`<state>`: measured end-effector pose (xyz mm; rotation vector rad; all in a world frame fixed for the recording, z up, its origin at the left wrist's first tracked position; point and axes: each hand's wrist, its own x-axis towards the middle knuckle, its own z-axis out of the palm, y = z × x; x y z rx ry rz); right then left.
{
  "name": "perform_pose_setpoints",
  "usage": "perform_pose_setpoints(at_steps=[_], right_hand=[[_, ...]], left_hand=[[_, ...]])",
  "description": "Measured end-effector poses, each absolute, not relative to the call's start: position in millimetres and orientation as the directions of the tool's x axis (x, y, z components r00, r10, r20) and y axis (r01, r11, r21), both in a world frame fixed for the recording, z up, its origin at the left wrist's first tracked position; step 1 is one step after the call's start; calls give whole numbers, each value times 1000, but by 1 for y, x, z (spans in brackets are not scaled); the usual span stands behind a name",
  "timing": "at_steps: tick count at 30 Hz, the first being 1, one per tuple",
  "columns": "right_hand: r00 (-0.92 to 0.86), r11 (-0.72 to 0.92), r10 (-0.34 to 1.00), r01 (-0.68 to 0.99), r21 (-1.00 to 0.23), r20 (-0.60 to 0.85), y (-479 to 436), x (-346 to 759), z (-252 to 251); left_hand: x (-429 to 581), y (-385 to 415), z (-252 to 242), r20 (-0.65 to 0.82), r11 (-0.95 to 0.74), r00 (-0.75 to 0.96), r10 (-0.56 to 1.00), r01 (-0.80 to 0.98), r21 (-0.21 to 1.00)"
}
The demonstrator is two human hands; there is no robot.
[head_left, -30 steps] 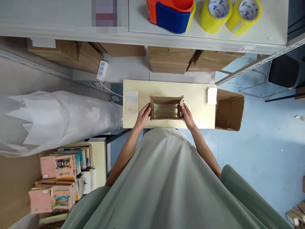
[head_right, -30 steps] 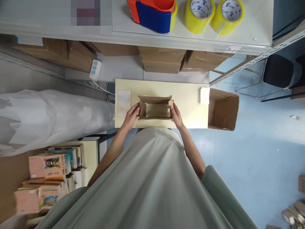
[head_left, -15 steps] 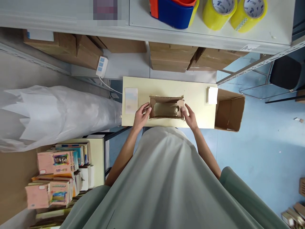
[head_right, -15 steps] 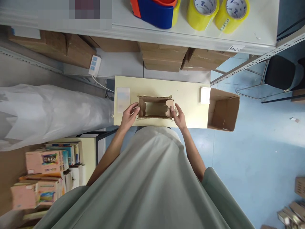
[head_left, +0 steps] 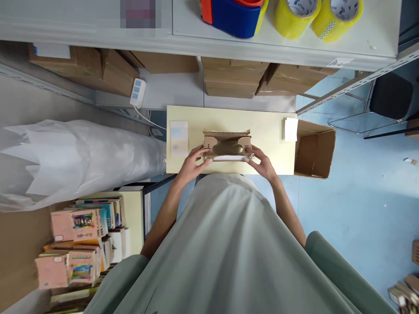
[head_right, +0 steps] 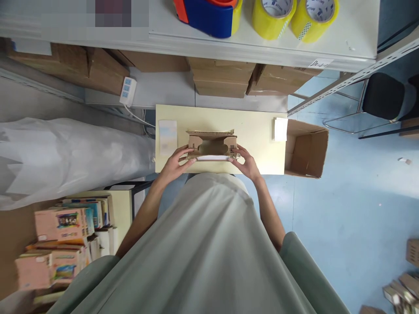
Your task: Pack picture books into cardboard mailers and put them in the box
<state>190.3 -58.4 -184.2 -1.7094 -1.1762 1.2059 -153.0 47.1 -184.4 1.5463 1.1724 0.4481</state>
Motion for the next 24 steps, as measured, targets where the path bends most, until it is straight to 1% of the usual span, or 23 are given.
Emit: perform_pose_setpoints(at_steps=[4, 7, 10, 13, 16, 18, 20, 24], right_hand=[[271, -325, 929, 263, -908, -253, -53, 183, -193], [305, -331, 921, 285, -900, -243, -52, 181, -199], [317, -306, 926, 310, -900, -206, -51, 180, -202], [302, -277, 937, 335, -901, -176, -51, 180, -201], [278, -269, 945, 353, -896, -174, -50, 182, -199], [274, -263, 947, 372, -890, -166, -50, 184, -197], [261, -248, 954, 401, -882, -150, -48, 185, -195], [192, -203, 974, 486, -850, -123, -46, 187, -187]], left_hand=[[-144, 53, -198, -209, 26, 350, 913, 461, 887], [-141, 54, -208, -211, 39, 300, 930, 492, 870], [-137, 56, -211, -215, 54, 285, 934, 482, 874], [-130, 66, -202, -118, -51, 325, 938, 467, 883], [-122, 80, -188, -14, -217, 443, 897, 467, 857], [-118, 86, -180, 5, -286, 514, 858, 470, 835], [-117, 86, -177, 0, -315, 544, 839, 487, 815], [-122, 73, -178, 9, -330, 506, 862, 549, 768]])
